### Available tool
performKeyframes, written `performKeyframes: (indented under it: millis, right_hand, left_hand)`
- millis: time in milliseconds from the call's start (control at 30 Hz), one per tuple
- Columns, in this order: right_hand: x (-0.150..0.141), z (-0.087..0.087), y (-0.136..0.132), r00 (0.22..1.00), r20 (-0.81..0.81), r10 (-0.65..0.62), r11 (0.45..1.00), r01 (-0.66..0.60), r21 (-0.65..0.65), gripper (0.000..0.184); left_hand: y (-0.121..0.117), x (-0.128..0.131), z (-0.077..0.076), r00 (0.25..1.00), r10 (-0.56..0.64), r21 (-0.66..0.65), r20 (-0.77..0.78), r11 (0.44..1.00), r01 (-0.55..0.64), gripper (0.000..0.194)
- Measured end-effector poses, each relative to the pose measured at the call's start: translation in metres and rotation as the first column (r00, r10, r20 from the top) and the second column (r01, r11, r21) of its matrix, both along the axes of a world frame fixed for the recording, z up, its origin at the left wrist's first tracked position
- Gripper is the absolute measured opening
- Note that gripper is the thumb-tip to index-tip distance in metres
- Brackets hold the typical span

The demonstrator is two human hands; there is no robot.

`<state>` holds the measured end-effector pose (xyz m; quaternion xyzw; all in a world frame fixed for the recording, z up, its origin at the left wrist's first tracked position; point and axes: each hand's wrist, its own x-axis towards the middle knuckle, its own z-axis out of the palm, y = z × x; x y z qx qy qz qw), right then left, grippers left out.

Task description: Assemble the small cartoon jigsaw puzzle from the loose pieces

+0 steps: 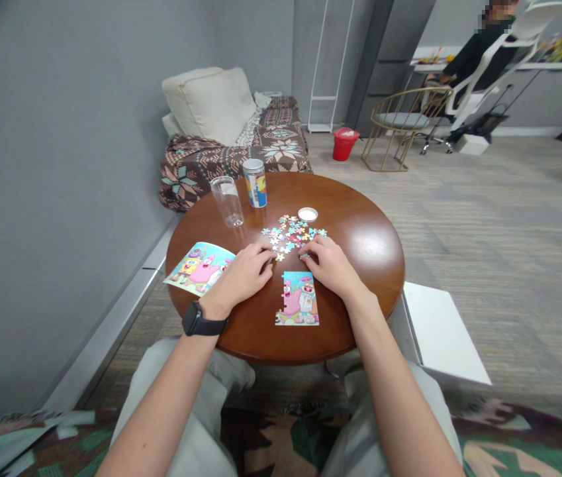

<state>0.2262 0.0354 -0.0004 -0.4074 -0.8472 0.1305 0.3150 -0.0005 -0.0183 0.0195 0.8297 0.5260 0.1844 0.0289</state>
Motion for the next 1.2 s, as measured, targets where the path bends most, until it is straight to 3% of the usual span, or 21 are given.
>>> performKeyframes:
  millis: [333, 733, 933, 1200]
  right_hand:
    - [0.000, 0.001, 0.000, 1.000, 0.012, 0.001, 1.000, -0.001, -0.008, 0.014]
    - [0.000, 0.002, -0.003, 0.999, -0.003, -0.049, 0.999, 0.049, 0.015, 0.028]
    - [0.000, 0.003, -0.003, 0.992, -0.009, -0.125, 0.992, 0.125, 0.011, 0.030]
    - [0.008, -0.007, 0.003, 0.947, -0.014, -0.321, 0.947, 0.321, 0.011, 0.033]
  left_hand:
    - [0.000, -0.001, 0.000, 1.000, -0.009, 0.000, 0.000, 1.000, 0.009, 0.021]
    - [0.000, 0.000, 0.000, 1.000, 0.001, 0.002, -0.009, 1.000, -0.001, 0.015]
    - [0.000, 0.000, 0.001, 1.000, 0.007, -0.010, -0.011, 1.000, -0.007, 0.015]
    - [0.000, -0.001, 0.001, 1.000, -0.009, -0.014, -0.010, 1.000, 0.009, 0.018]
